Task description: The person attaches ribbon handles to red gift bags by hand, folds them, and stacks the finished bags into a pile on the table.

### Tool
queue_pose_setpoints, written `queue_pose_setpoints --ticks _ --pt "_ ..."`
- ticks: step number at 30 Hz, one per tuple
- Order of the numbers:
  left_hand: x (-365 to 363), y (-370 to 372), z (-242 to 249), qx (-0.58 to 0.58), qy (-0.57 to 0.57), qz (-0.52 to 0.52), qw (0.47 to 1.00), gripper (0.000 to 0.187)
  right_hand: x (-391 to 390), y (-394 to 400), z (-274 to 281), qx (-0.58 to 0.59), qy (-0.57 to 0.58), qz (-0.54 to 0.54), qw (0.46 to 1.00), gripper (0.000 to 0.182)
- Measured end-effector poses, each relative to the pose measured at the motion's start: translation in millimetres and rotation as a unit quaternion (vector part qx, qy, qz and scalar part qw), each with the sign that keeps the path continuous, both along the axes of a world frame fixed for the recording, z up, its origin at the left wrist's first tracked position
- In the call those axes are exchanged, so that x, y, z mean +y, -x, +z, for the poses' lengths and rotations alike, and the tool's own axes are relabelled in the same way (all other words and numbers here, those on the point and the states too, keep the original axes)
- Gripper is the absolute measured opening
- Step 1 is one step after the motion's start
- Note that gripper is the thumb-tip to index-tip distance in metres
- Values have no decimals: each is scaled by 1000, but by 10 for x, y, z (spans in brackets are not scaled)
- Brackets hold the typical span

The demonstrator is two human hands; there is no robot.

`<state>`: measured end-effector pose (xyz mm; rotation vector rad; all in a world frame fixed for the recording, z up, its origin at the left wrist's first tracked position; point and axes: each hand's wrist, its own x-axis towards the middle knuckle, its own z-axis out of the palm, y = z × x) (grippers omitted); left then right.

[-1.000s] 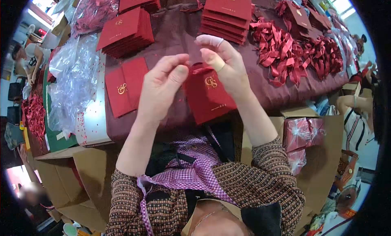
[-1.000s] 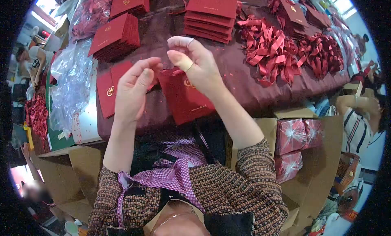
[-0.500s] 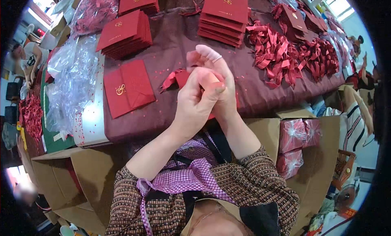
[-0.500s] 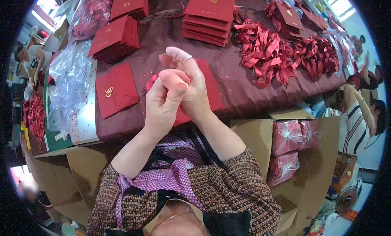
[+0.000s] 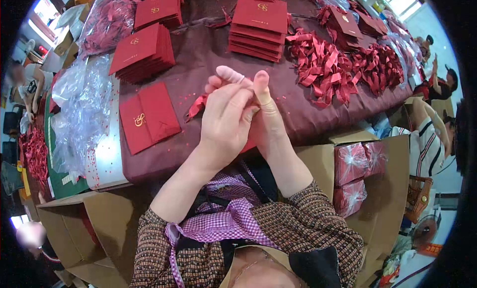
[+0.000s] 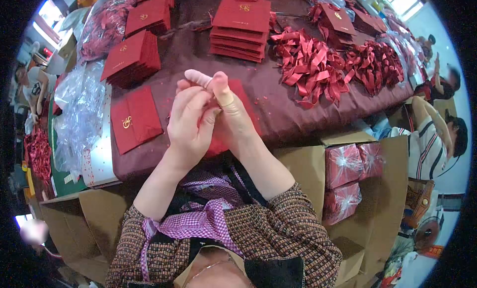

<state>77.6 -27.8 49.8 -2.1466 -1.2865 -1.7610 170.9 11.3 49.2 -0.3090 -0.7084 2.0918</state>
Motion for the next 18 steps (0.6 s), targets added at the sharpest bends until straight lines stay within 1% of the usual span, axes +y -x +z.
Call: queue_pose_setpoints --ticks 1,2,4,8,10,13,14,15,17,18 --pt "-5 -4 19 41 -24 26 999 27 -10 15 -9 15 14 13 1000 78" --pt "1 6 15 41 -25 26 998 27 -25 28 -12 24 24 9 999 75" --pt "1 32 -13 141 -56 89 984 27 -5 63 -61 38 32 17 999 72" --pt "36 44 20 175 -51 105 978 27 25 120 -79 77 65 34 994 66" --pt "66 50 61 163 -48 105 980 23 37 135 -97 78 68 25 994 63" --pt "81 134 65 103 7 8 995 18 32 143 -128 68 86 -3 994 55" --pt "67 159 76 104 7 7 994 18 24 143 -137 57 100 -23 993 51" --pt "46 180 101 109 15 -13 994 19 13 136 -145 58 101 -24 993 51" --pt "6 191 127 115 23 -35 993 20 -7 110 -163 3 55 -94 994 40" --pt "-20 190 130 124 19 -42 991 20 -9 103 -176 3 56 -95 994 40"
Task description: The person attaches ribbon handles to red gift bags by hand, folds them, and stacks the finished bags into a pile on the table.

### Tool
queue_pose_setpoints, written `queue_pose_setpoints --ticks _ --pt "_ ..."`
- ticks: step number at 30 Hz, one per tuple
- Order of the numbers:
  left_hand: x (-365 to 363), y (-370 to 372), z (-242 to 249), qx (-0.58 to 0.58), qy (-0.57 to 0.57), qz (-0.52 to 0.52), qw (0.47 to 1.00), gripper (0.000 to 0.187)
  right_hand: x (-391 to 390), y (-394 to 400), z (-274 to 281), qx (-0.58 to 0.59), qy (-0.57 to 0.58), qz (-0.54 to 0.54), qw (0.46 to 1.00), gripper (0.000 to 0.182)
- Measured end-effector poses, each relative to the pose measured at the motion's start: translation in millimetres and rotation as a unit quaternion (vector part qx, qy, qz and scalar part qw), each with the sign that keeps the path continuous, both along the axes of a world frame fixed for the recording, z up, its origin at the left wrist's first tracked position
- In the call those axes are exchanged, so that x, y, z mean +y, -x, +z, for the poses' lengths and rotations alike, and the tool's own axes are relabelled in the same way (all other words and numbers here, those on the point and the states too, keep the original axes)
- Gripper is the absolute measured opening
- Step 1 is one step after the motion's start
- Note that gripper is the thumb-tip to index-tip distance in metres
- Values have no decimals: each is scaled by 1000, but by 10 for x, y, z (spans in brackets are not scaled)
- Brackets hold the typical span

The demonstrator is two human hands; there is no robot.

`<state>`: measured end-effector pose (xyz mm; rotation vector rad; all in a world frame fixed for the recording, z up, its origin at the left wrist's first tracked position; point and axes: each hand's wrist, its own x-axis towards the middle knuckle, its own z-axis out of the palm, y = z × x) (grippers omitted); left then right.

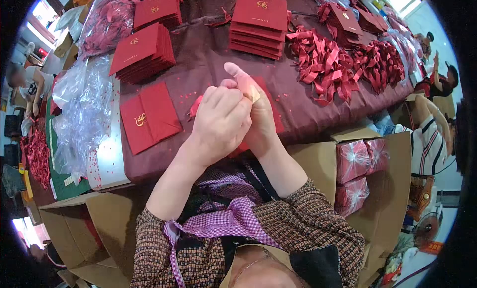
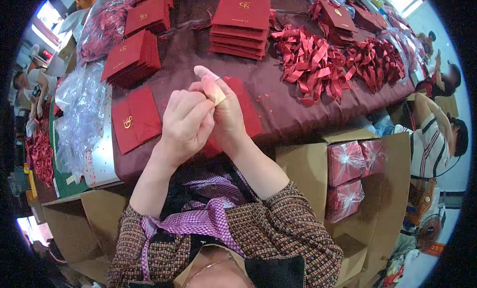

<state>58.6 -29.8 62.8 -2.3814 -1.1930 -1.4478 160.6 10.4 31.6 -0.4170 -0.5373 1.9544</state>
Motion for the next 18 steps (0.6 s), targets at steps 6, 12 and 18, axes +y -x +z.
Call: queue_pose_setpoints --ticks 6,12,18 --pt "-204 -14 -69 42 -21 -41 998 26 -72 -30 -54 -172 -110 -47 978 33" --pt "-323 -29 -299 -12 82 -4 997 22 -136 -293 -106 -321 -260 -46 910 20" --pt "-394 311 -393 -51 226 78 970 17 -118 -1003 35 -571 -565 54 594 69"
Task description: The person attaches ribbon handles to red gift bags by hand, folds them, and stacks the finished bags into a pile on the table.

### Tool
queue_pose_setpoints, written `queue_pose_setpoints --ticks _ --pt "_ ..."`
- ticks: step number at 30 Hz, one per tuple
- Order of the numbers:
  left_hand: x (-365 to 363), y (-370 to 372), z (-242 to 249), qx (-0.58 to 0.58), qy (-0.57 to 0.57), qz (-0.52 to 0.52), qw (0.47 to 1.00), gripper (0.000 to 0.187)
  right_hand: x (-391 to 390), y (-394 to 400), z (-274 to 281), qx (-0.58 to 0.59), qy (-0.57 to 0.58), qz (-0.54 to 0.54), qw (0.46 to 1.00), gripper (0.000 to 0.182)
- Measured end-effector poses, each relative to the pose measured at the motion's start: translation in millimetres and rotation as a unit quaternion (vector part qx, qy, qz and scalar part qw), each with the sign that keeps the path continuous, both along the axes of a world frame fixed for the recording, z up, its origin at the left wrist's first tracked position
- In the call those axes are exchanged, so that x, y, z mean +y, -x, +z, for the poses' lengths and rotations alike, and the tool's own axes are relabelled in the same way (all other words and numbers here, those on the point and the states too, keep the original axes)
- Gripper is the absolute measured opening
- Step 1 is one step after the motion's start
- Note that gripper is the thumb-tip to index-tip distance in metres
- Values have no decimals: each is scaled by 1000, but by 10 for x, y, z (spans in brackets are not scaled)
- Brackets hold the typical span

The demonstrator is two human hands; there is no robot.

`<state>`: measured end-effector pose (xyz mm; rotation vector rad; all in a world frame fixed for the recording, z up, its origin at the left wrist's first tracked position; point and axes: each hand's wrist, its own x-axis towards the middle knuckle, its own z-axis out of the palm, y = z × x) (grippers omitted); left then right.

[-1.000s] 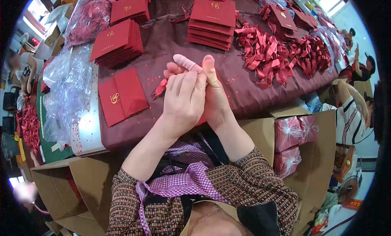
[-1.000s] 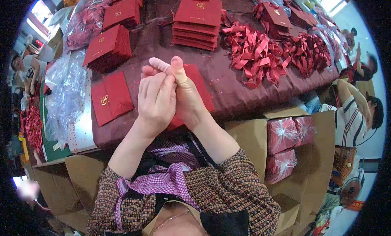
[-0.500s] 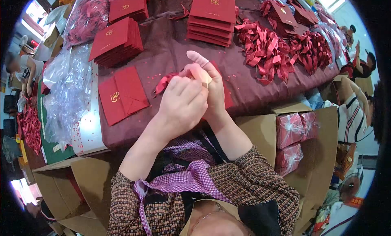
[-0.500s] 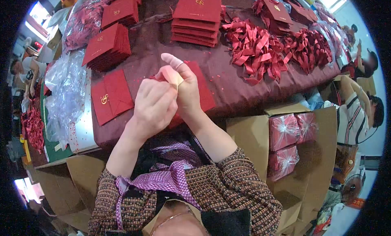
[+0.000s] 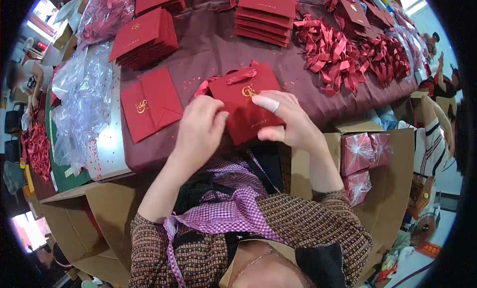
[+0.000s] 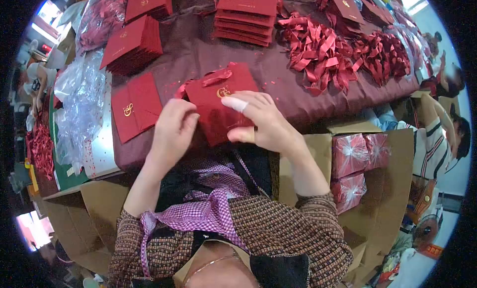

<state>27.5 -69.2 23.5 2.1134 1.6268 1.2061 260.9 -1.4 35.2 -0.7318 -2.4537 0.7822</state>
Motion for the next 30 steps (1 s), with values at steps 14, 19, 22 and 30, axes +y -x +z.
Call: queue_pose_setpoints --ticks 14,19,22,30 --pt "-93 340 248 -96 33 18 995 22 -127 -218 205 -7 -192 -47 980 41" --pt "-241 557 328 -66 15 30 997 21 107 -337 1321 9 -128 -223 966 30" --pt "-288 597 440 -59 23 43 997 19 676 -301 1797 107 -156 -262 946 34" --pt "-461 823 431 -76 31 81 993 15 2468 379 1449 -1 -460 -257 850 30"
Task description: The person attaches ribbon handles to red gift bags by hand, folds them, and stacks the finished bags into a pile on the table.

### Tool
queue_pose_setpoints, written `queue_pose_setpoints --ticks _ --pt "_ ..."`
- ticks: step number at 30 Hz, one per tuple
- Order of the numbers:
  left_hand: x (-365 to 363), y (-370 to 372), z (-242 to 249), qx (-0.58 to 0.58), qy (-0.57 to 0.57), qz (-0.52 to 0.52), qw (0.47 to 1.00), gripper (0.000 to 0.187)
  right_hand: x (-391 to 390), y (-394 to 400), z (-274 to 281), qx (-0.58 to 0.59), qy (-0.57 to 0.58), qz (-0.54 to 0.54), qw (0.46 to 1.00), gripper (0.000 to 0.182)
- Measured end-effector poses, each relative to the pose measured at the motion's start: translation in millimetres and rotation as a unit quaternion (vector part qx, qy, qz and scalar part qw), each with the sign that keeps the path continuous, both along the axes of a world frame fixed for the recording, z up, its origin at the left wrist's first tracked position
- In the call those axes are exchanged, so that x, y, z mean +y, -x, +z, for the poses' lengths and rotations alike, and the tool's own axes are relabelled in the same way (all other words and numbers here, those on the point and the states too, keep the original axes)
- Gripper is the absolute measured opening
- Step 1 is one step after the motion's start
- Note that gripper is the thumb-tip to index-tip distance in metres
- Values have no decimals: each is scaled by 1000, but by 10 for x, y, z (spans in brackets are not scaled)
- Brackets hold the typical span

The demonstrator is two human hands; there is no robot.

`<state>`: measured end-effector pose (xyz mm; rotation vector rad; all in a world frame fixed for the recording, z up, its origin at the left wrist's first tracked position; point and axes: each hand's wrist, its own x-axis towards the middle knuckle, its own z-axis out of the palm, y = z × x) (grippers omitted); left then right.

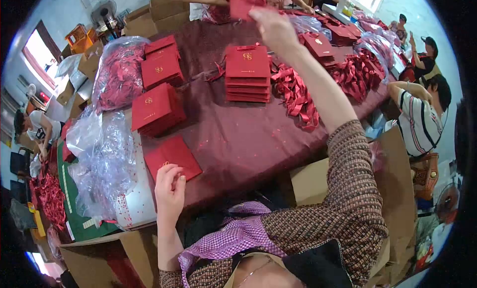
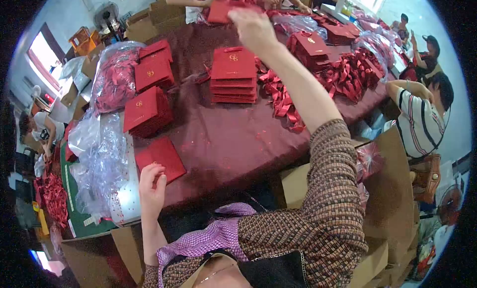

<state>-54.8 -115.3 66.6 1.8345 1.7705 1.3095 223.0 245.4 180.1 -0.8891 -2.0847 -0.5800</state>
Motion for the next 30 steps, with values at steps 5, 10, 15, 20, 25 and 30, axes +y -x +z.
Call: queue_pose_setpoints --ticks 5,10,15,20,25,30 --pt "-295 398 -34 22 48 85 995 16 246 50 -1062 -241 356 55 901 34" --pt "-390 723 -332 -5 93 136 986 15 71 -15 -1289 -209 423 52 880 41" --pt "-116 906 -519 76 130 217 964 21 166 -49 -1428 -194 370 67 906 39" --pt "105 1032 -605 81 149 247 954 37 64 -285 -1095 -34 302 151 941 25" --pt "174 1064 -637 121 195 253 940 46 -420 -755 -757 52 388 66 918 29" --pt "262 1139 -750 156 193 260 933 40 -939 -989 -1443 -124 386 -69 912 28"
